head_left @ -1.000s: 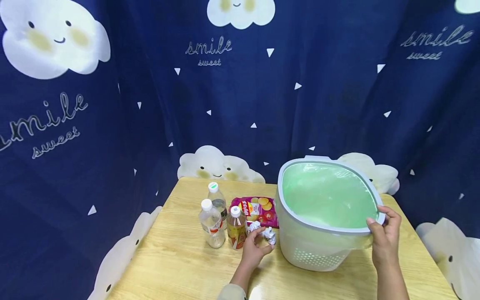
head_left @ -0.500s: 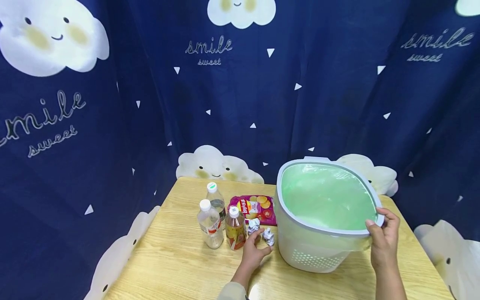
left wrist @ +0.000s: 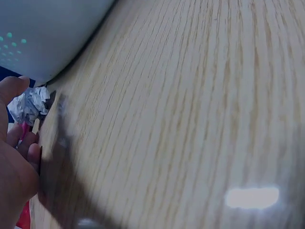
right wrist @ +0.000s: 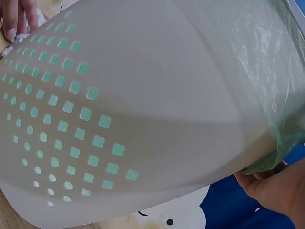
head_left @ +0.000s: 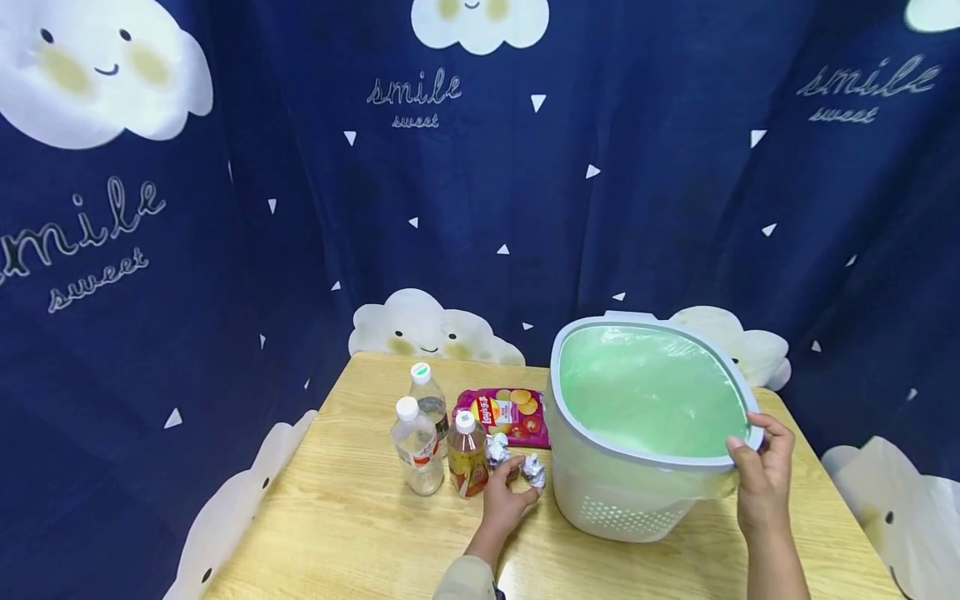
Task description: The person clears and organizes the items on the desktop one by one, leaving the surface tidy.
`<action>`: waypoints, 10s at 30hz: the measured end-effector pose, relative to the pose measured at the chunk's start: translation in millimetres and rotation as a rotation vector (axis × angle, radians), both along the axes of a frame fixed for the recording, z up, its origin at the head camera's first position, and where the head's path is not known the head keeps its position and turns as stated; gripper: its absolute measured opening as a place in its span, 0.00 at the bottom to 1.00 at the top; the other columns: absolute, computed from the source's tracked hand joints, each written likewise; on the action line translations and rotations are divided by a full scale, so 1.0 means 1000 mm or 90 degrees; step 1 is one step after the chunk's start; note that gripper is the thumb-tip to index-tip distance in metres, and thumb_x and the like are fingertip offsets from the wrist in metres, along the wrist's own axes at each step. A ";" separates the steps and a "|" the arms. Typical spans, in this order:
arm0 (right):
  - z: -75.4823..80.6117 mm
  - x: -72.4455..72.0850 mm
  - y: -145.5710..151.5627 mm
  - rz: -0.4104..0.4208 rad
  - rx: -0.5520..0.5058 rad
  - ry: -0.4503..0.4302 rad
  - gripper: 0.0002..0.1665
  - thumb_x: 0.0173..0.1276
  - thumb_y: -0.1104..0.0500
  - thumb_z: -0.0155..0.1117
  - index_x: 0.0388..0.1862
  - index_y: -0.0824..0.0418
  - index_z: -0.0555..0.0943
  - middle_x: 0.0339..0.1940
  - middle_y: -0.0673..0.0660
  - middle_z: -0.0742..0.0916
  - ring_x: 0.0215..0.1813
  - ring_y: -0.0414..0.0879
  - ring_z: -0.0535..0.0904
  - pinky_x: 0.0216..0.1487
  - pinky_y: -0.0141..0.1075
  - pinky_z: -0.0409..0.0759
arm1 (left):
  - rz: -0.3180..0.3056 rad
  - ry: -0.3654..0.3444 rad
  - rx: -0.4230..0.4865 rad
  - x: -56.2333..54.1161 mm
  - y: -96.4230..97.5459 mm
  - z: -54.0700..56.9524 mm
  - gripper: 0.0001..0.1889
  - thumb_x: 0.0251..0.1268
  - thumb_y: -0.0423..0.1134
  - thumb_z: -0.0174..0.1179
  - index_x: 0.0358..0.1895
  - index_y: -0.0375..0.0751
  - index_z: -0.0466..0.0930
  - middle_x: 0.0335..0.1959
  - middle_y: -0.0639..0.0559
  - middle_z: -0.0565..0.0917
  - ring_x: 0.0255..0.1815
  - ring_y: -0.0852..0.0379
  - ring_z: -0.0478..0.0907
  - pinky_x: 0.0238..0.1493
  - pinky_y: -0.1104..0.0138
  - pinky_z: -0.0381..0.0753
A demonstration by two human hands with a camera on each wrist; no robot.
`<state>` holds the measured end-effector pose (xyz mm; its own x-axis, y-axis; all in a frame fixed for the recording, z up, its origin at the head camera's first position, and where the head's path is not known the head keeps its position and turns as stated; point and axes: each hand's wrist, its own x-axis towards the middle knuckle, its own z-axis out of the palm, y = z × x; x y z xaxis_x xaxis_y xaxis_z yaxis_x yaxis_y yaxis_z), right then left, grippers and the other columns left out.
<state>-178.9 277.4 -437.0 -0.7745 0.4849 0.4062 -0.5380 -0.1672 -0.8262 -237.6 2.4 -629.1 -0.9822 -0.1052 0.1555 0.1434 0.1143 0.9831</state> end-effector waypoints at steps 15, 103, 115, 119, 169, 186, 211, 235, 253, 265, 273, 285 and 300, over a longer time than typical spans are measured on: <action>0.000 -0.002 0.000 -0.010 0.001 -0.018 0.23 0.59 0.77 0.42 0.51 0.61 0.69 0.44 0.63 0.70 0.42 0.46 0.68 0.35 0.24 0.73 | 0.013 -0.016 -0.053 -0.008 0.002 0.008 0.33 0.33 0.26 0.74 0.52 0.33 0.76 0.43 0.44 0.79 0.44 0.44 0.74 0.49 0.53 0.72; 0.000 0.001 0.000 -0.011 0.009 0.000 0.23 0.59 0.77 0.43 0.51 0.61 0.69 0.45 0.62 0.71 0.41 0.44 0.67 0.34 0.23 0.72 | -0.012 -0.067 0.102 0.049 -0.027 0.095 0.25 0.42 0.25 0.69 0.49 0.32 0.77 0.37 0.47 0.78 0.41 0.46 0.75 0.33 0.69 0.78; 0.000 0.001 0.004 -0.017 0.012 -0.015 0.24 0.59 0.78 0.42 0.52 0.61 0.69 0.47 0.62 0.70 0.43 0.46 0.68 0.36 0.23 0.73 | -0.059 -0.047 0.168 0.061 -0.043 0.125 0.24 0.44 0.18 0.63 0.50 0.24 0.72 0.40 0.39 0.76 0.42 0.39 0.77 0.36 0.67 0.80; -0.001 0.000 0.004 -0.014 0.012 -0.013 0.25 0.59 0.79 0.41 0.52 0.61 0.69 0.47 0.62 0.70 0.43 0.46 0.68 0.35 0.22 0.73 | -0.052 -0.046 0.174 0.056 -0.049 0.112 0.24 0.45 0.18 0.63 0.51 0.24 0.72 0.40 0.40 0.76 0.41 0.42 0.78 0.36 0.67 0.80; 0.002 0.003 0.002 -0.014 0.024 -0.046 0.23 0.58 0.76 0.43 0.51 0.60 0.68 0.46 0.60 0.69 0.42 0.44 0.66 0.34 0.22 0.71 | -0.010 0.047 0.210 0.082 -0.067 0.196 0.28 0.47 0.21 0.65 0.55 0.29 0.68 0.45 0.37 0.75 0.41 0.49 0.74 0.33 0.64 0.81; 0.005 0.001 0.004 -0.015 0.032 -0.027 0.23 0.58 0.76 0.42 0.51 0.60 0.68 0.45 0.61 0.70 0.42 0.44 0.67 0.35 0.22 0.72 | -0.011 0.101 0.227 0.074 -0.059 0.212 0.22 0.47 0.21 0.65 0.49 0.27 0.71 0.42 0.40 0.75 0.40 0.50 0.74 0.39 0.68 0.78; 0.002 0.004 0.003 -0.017 0.028 -0.049 0.23 0.60 0.76 0.42 0.52 0.59 0.68 0.45 0.61 0.70 0.42 0.44 0.68 0.35 0.23 0.73 | -0.042 0.092 0.267 0.056 -0.038 0.226 0.22 0.47 0.21 0.65 0.49 0.31 0.73 0.42 0.42 0.76 0.44 0.46 0.77 0.38 0.68 0.78; 0.000 -0.001 0.005 -0.006 0.018 -0.034 0.23 0.60 0.76 0.43 0.52 0.60 0.68 0.45 0.61 0.70 0.42 0.45 0.68 0.35 0.23 0.73 | -0.090 0.108 0.251 0.038 -0.028 0.243 0.22 0.47 0.22 0.65 0.49 0.32 0.74 0.40 0.43 0.77 0.41 0.50 0.76 0.38 0.67 0.79; 0.001 0.001 0.003 -0.011 0.016 -0.034 0.23 0.58 0.75 0.43 0.52 0.60 0.68 0.47 0.62 0.71 0.44 0.46 0.68 0.37 0.24 0.73 | -0.141 0.111 0.225 0.003 -0.028 0.270 0.21 0.47 0.21 0.64 0.48 0.28 0.74 0.39 0.44 0.78 0.38 0.53 0.78 0.36 0.68 0.79; 0.000 0.000 0.002 -0.014 0.009 -0.037 0.23 0.59 0.74 0.43 0.52 0.59 0.68 0.46 0.63 0.70 0.42 0.44 0.68 0.34 0.23 0.73 | -0.193 0.086 0.210 -0.015 -0.018 0.287 0.21 0.48 0.21 0.65 0.49 0.29 0.75 0.39 0.46 0.79 0.38 0.52 0.79 0.40 0.67 0.77; 0.003 -0.002 0.003 -0.018 0.014 -0.046 0.23 0.59 0.74 0.43 0.53 0.59 0.68 0.46 0.62 0.69 0.42 0.44 0.68 0.34 0.23 0.73 | -0.231 0.068 0.183 -0.031 -0.015 0.302 0.22 0.48 0.21 0.65 0.50 0.30 0.76 0.38 0.44 0.80 0.37 0.54 0.80 0.43 0.64 0.78; 0.008 0.001 0.003 0.024 0.023 -0.067 0.21 0.65 0.75 0.42 0.53 0.57 0.66 0.45 0.64 0.67 0.41 0.44 0.70 0.36 0.24 0.73 | -0.246 0.005 0.132 -0.047 -0.009 0.320 0.20 0.50 0.28 0.68 0.50 0.36 0.80 0.40 0.46 0.82 0.41 0.52 0.79 0.48 0.60 0.76; 0.012 0.003 0.004 0.001 0.029 -0.132 0.18 0.67 0.71 0.49 0.51 0.53 0.66 0.42 0.60 0.70 0.37 0.40 0.71 0.32 0.23 0.73 | -0.309 -0.090 0.077 -0.064 0.019 0.323 0.19 0.47 0.28 0.70 0.46 0.43 0.82 0.38 0.48 0.83 0.39 0.54 0.79 0.43 0.58 0.78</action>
<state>-175.6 281.0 -424.9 -0.8445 0.4683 0.2596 -0.3553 -0.1272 -0.9261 -301.4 21.3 -306.0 -0.9331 0.3582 0.0329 0.0169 -0.0477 0.9987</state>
